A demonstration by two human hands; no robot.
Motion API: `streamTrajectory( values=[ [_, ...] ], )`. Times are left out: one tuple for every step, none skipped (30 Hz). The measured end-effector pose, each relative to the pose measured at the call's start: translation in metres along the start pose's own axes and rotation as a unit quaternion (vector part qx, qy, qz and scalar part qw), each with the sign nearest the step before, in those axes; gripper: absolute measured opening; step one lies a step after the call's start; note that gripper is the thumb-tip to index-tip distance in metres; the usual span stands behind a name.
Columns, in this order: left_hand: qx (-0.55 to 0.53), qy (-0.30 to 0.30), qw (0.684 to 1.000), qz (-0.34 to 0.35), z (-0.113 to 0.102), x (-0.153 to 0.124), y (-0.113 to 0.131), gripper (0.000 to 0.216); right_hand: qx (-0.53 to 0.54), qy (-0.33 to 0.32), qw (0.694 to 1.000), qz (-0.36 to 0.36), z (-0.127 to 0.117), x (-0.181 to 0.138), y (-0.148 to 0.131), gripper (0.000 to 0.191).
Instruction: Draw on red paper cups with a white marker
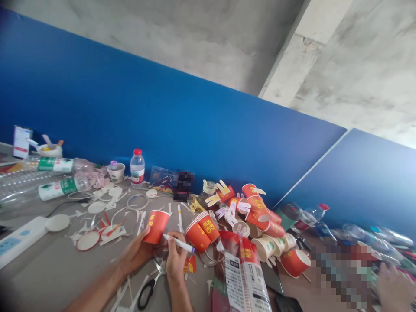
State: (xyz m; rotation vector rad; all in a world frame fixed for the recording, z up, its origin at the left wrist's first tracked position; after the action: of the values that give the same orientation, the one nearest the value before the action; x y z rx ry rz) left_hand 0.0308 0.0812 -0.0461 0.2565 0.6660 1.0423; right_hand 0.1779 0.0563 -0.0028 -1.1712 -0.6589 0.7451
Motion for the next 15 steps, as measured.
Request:
streamTrajectory(
  values=[
    [0.002,-0.002,1.0,-0.003,0.0006,-0.0004,0.0003,0.02,-0.004,0.011,1.0,-0.004,-0.0019,0.0017,-0.0005,0.054],
    [0.003,-0.004,1.0,-0.005,0.0009,-0.0007,0.0008,0.022,-0.006,0.02,1.0,-0.007,-0.0038,0.0032,-0.001,0.054],
    [0.007,-0.006,1.0,-0.008,0.0009,-0.0006,0.0008,0.023,-0.003,0.028,1.0,-0.008,-0.0053,0.0043,-0.0013,0.055],
    [0.012,-0.006,1.0,-0.012,0.0006,-0.0004,0.0005,0.026,0.001,0.032,0.999,-0.006,-0.0061,0.0048,-0.0014,0.055],
    [0.017,-0.005,1.0,-0.016,-0.0002,0.0001,-0.0002,0.028,0.008,0.033,0.999,-0.004,-0.0064,0.0048,-0.0013,0.056],
    [0.02,-0.005,1.0,-0.02,-0.001,0.0007,-0.0009,0.03,0.014,0.032,0.999,-0.003,-0.0063,0.0043,-0.0011,0.056],
    [0.022,-0.007,0.999,-0.022,-0.0015,0.0013,-0.0018,0.032,0.02,0.029,0.999,-0.003,-0.0059,0.0034,-0.0012,0.056],
    [0.021,-0.012,0.999,-0.021,-0.0016,0.0017,-0.0023,0.034,0.024,0.025,0.999,-0.006,-0.0052,0.0022,-0.0014,0.056],
    [0.018,-0.017,1.0,-0.016,-0.0013,0.002,-0.0022,0.035,0.026,0.019,0.999,-0.009,-0.0043,0.0008,-0.0018,0.056],
    [0.013,-0.021,1.0,-0.007,-0.001,0.0021,-0.0018,0.035,0.026,0.011,1.0,-0.012,-0.0031,-0.0006,-0.0024,0.056],
    [0.011,-0.024,1.0,0.004,-0.0008,0.002,-0.0012,0.034,0.025,0.001,1.0,-0.013,-0.0017,-0.0019,-0.003,0.055],
    [0.011,-0.024,1.0,0.015,-0.0007,0.0018,-0.0004,0.034,0.022,-0.009,1.0,-0.014,-0.0001,-0.0029,-0.0037,0.055],
    [0.013,-0.022,0.999,0.025,-0.0008,0.0016,0.0004,0.033,0.019,-0.02,1.0,-0.013,0.0014,-0.0034,-0.0045,0.054],
    [0.018,-0.019,0.999,0.032,-0.001,0.0014,0.0008,0.034,0.017,-0.028,0.999,-0.013,0.0026,-0.0036,-0.0056,0.053],
    [0.025,-0.015,0.999,0.035,-0.0013,0.0013,0.0009,0.034,0.015,-0.035,0.999,-0.015,0.0036,-0.0033,-0.0074,0.051]
  ],
)
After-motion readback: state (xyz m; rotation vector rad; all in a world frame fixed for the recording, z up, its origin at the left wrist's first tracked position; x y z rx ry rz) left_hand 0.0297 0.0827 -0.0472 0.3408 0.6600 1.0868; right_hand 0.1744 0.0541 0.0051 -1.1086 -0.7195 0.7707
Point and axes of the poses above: each hand's wrist, its own x-axis towards the middle knuckle, its own z-axis out of the palm, y = z × x, the point moved 8 cm from there along x, towards the middle knuckle, and after that the axes turned 12 degrees about y, right-handed, at the moved point
